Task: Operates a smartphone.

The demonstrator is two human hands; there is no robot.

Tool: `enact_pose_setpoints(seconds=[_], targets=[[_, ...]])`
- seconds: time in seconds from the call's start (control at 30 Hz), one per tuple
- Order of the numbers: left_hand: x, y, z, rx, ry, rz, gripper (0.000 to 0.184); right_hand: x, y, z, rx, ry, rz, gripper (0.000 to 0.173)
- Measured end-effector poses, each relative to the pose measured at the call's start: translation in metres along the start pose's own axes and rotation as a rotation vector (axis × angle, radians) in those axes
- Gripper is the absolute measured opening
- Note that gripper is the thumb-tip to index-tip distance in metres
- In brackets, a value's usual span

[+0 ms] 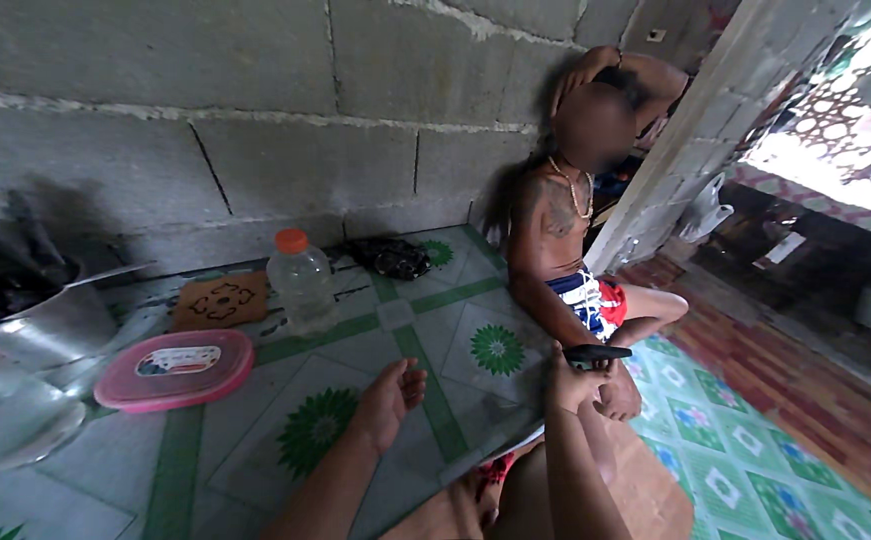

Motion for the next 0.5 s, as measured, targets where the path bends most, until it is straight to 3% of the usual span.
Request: enact_pose_setpoints(seconds=[0.5], targets=[[-0.0002,0.0001,-0.0007,-0.004,-0.013,-0.005,0.035,0.0051,-0.0014,0.0008,0.005,-0.049,-0.015,0.121]])
Point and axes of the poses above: each hand's wrist, its own y-axis away from the middle knuckle, its own z-axis out of the palm, x = y × z, the point moved 2 cm from there along -y, towards the middle knuckle, and after that the axes turned 14 degrees about -x, right-handed, at the moved point
